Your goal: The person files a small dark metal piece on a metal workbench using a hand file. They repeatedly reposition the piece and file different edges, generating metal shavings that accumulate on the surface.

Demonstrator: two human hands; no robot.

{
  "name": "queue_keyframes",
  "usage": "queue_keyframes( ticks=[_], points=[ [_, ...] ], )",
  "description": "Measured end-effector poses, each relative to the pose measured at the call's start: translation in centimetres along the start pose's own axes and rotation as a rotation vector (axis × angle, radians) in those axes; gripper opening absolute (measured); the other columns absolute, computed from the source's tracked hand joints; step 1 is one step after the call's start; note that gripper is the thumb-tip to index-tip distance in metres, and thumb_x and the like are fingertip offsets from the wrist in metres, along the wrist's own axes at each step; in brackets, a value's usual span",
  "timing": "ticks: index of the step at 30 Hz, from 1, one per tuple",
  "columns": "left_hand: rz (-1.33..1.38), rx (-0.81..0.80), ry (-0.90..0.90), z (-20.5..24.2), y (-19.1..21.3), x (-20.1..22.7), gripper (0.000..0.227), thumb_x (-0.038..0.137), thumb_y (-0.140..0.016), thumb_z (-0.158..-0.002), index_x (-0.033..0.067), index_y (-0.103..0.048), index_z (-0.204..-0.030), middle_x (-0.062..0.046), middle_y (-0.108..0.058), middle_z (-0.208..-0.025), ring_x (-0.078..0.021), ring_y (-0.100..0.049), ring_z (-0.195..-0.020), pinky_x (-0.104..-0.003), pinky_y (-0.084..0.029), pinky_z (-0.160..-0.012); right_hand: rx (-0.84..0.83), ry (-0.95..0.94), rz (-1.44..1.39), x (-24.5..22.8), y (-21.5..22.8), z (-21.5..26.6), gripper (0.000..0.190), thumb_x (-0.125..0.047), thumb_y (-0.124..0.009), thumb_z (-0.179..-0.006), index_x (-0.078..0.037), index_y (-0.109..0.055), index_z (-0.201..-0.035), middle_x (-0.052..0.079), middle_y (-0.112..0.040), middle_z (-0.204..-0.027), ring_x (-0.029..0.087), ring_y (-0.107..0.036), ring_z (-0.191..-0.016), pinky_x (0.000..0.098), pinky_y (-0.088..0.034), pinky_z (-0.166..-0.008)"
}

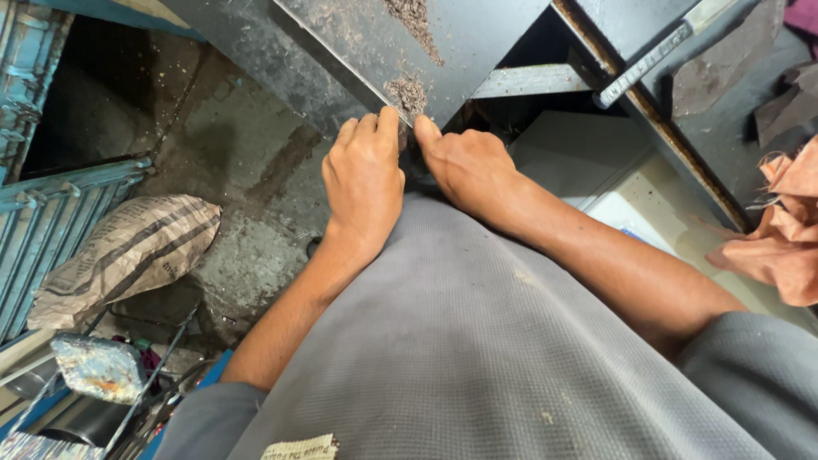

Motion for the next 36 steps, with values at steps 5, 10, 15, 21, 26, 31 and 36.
queue_keyframes(
  ticks=[5,10,15,21,26,31,36],
  points=[
    [-0.021,0.005,0.036,0.0,-0.4,0.0,0.033,-0.008,-0.075,-0.071,0.0066,-0.054,-0.092,-0.01,-0.064,-0.083,-0.0334,-0.067,-0.087,-0.045,-0.056,-0.068,-0.079,-0.06,-0.02,0.3,0.3,0.6,0.025,-0.006,-0.053,-0.091,0.004,-0.045,-0.113,0.023,-0.068,-0.068,0.042,-0.068,-0.06,0.0529,-0.051,-0.05],
    [-0.059,0.045,0.022,-0.4,-0.7,-0.3,0.033,-0.006,-0.075,-0.072,0.0062,-0.054,-0.093,-0.011,-0.065,-0.084,-0.0335,-0.068,-0.084,-0.044,-0.057,-0.068,-0.064,-0.031,-0.013,0.6,0.0,-0.4,0.024,-0.005,-0.053,-0.091,0.003,-0.045,-0.112,0.022,-0.068,-0.068,0.042,-0.068,-0.061,0.0532,-0.051,-0.051],
    [-0.058,0.027,0.011,-0.1,-0.5,-0.1,0.032,-0.004,-0.076,-0.071,0.0053,-0.055,-0.093,-0.012,-0.066,-0.081,-0.0336,-0.068,-0.081,-0.044,-0.056,-0.065,-0.083,-0.033,0.041,0.4,0.2,0.6,0.019,-0.007,-0.055,-0.094,0.001,-0.045,-0.108,0.021,-0.069,-0.069,0.041,-0.069,-0.061,0.0528,-0.052,-0.051],
    [-0.04,0.013,-0.03,0.6,-0.4,-0.1,0.026,-0.007,-0.073,-0.077,0.006,-0.055,-0.09,-0.01,-0.066,-0.082,-0.0322,-0.068,-0.085,-0.043,-0.056,-0.066,-0.073,-0.033,0.067,0.5,-0.5,-0.6,0.026,-0.006,-0.056,-0.09,0.0,-0.045,-0.112,0.022,-0.069,-0.069,0.042,-0.069,-0.063,0.052,-0.053,-0.052],
    [-0.018,0.016,-0.023,0.5,-0.1,0.1,0.028,-0.007,-0.074,-0.073,0.0061,-0.054,-0.088,-0.01,-0.066,-0.083,-0.0337,-0.067,-0.089,-0.045,-0.057,-0.069,-0.088,-0.075,-0.031,0.2,-0.3,0.8,0.027,-0.006,-0.054,-0.09,0.003,-0.044,-0.113,0.024,-0.069,-0.071,0.043,-0.069,-0.064,0.0542,-0.053,-0.053],
    [-0.001,-0.029,-0.008,0.1,-0.2,0.0,0.036,-0.005,-0.077,-0.066,0.0049,-0.053,-0.09,-0.012,-0.065,-0.083,-0.0337,-0.067,-0.087,-0.045,-0.057,-0.068,-0.123,-0.086,-0.065,0.5,0.1,-0.2,0.026,-0.007,-0.052,-0.092,0.002,-0.043,-0.115,0.024,-0.069,-0.072,0.045,-0.068,-0.067,0.0558,-0.052,-0.056],
    [0.014,-0.05,0.01,0.2,-0.2,0.2,0.037,-0.006,-0.078,-0.066,0.0049,-0.053,-0.092,-0.011,-0.066,-0.085,-0.0332,-0.068,-0.089,-0.044,-0.057,-0.066,-0.152,-0.094,-0.16,0.7,-0.4,0.2,0.029,-0.009,-0.051,-0.093,0.003,-0.04,-0.116,0.026,-0.069,-0.075,0.046,-0.069,-0.071,0.0564,-0.052,-0.058]
  ],
)
Point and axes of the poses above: each hand's wrist, its own z-axis away from the middle knuckle, its own y-axis out of the back of the hand, x = y × z, the point moved 2 cm from there along -z, towards the middle knuckle
